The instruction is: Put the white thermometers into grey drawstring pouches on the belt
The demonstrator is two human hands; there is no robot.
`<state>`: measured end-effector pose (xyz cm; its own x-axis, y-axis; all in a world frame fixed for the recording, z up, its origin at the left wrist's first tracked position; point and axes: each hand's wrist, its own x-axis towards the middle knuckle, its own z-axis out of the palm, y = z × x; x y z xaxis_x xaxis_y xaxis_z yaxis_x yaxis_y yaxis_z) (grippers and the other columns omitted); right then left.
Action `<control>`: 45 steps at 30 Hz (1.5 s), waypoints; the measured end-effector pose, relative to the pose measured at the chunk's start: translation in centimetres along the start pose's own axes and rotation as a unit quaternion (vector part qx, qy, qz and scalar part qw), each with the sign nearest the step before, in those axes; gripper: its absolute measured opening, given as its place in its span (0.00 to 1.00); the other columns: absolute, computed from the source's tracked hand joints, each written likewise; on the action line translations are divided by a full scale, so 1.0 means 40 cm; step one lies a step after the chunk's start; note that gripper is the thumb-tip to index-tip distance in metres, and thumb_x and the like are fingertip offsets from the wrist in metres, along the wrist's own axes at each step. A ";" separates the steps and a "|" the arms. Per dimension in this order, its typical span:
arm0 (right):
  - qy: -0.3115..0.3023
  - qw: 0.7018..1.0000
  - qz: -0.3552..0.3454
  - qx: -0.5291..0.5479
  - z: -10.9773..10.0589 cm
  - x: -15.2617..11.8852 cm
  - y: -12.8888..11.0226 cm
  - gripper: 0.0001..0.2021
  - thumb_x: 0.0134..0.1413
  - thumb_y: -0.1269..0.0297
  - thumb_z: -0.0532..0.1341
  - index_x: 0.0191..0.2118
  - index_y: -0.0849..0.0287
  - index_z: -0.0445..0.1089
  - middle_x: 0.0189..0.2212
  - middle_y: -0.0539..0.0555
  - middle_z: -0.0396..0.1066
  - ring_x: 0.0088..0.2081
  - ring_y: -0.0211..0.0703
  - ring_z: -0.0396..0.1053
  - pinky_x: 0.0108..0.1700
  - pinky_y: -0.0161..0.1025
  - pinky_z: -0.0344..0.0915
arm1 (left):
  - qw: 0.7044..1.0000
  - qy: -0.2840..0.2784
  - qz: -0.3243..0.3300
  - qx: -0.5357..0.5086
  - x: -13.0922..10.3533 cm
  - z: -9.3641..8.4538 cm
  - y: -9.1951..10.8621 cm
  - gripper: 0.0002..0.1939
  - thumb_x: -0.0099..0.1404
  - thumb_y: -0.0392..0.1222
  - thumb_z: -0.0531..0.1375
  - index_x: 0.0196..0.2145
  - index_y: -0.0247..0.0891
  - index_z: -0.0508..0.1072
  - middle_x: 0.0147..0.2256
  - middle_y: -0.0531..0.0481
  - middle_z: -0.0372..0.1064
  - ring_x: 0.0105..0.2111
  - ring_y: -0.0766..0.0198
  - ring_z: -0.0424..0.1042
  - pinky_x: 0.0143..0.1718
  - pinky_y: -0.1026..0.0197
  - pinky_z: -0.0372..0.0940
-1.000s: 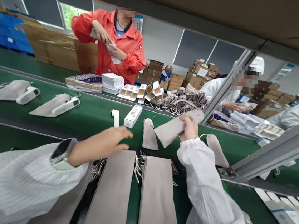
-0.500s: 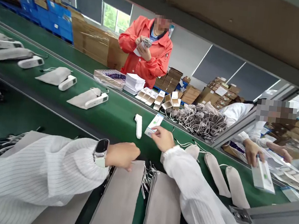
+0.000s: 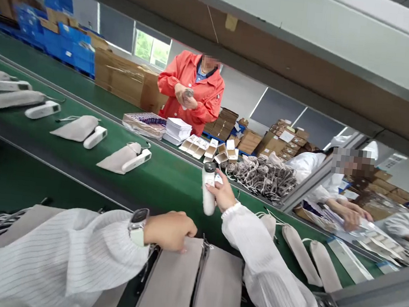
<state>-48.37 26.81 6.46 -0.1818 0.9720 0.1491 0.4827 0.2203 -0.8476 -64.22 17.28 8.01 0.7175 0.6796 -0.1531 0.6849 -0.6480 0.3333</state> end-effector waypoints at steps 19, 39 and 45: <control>0.122 0.936 -0.216 0.251 -0.004 -0.252 -0.009 0.19 0.37 0.70 0.65 0.39 0.52 0.63 0.40 0.50 0.63 0.38 0.44 0.69 0.42 0.46 0.66 | 0.990 -0.123 0.065 0.007 -0.054 -0.047 0.026 0.07 0.58 0.38 0.52 0.25 0.38 0.68 0.28 0.50 0.68 0.35 0.60 0.65 0.30 0.64 0.54; -0.075 0.915 0.060 0.392 -0.035 -0.257 -0.055 0.20 0.49 0.43 0.48 0.38 0.54 0.57 0.30 0.50 0.64 0.30 0.38 0.67 0.26 0.35 0.65 | 0.941 0.269 0.088 -0.183 -0.023 -0.059 0.047 0.11 0.64 0.43 0.46 0.31 0.37 0.63 0.34 0.51 0.58 0.33 0.67 0.60 0.34 0.66 0.56; -0.072 0.990 -0.075 0.091 0.012 -0.312 -0.073 0.23 0.55 0.47 0.39 0.24 0.59 0.59 0.18 0.47 0.52 0.20 0.31 0.53 0.20 0.31 0.52 | 0.932 0.312 0.066 -0.174 -0.023 -0.042 0.057 0.10 0.63 0.42 0.48 0.30 0.38 0.65 0.35 0.51 0.54 0.30 0.69 0.59 0.29 0.68 0.58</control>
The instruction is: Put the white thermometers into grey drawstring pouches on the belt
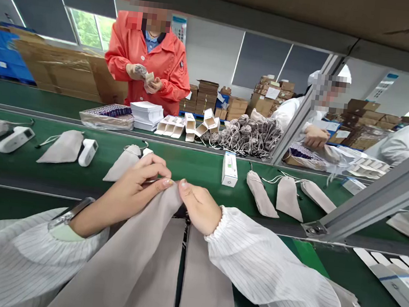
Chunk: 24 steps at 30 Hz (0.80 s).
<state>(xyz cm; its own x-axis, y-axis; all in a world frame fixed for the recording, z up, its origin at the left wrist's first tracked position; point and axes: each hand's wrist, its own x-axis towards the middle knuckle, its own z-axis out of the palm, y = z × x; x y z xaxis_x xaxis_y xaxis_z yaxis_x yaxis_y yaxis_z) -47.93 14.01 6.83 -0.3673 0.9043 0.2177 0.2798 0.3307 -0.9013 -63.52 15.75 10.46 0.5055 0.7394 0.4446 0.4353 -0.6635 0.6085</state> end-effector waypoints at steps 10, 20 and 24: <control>0.402 0.913 -0.071 0.012 -0.243 0.053 0.051 0.21 0.51 0.46 0.46 0.32 0.59 0.66 0.08 0.44 0.56 0.09 0.29 0.48 0.12 0.27 0.44 | 0.935 -0.268 -0.192 -0.131 -0.042 -0.079 0.092 0.21 0.62 0.54 0.44 0.21 0.37 0.61 0.16 0.57 0.51 0.16 0.72 0.51 0.17 0.68 0.49; -0.148 0.971 -0.127 0.139 0.011 -0.012 -0.057 0.16 0.33 0.62 0.65 0.33 0.57 0.66 0.31 0.50 0.69 0.36 0.40 0.68 0.39 0.39 0.65 | 0.966 -0.067 -0.050 -0.243 -0.078 -0.045 0.136 0.12 0.64 0.46 0.46 0.35 0.44 0.69 0.17 0.57 0.55 0.18 0.71 0.55 0.21 0.68 0.55; 0.137 0.971 -0.099 0.168 -0.066 0.013 -0.026 0.15 0.42 0.63 0.61 0.39 0.57 0.63 0.34 0.51 0.68 0.35 0.39 0.68 0.40 0.40 0.65 | 0.969 -0.188 0.008 -0.160 -0.096 -0.016 0.147 0.14 0.66 0.45 0.44 0.39 0.46 0.67 0.28 0.56 0.65 0.28 0.70 0.63 0.33 0.67 0.59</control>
<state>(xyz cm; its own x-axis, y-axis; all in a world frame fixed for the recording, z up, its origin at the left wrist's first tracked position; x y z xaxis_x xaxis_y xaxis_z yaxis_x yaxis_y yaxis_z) -46.07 14.84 8.85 -0.1228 0.8850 0.4491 -0.0938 0.4402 -0.8930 -63.37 9.10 12.77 0.7725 0.5956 0.2203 0.2022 -0.5596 0.8038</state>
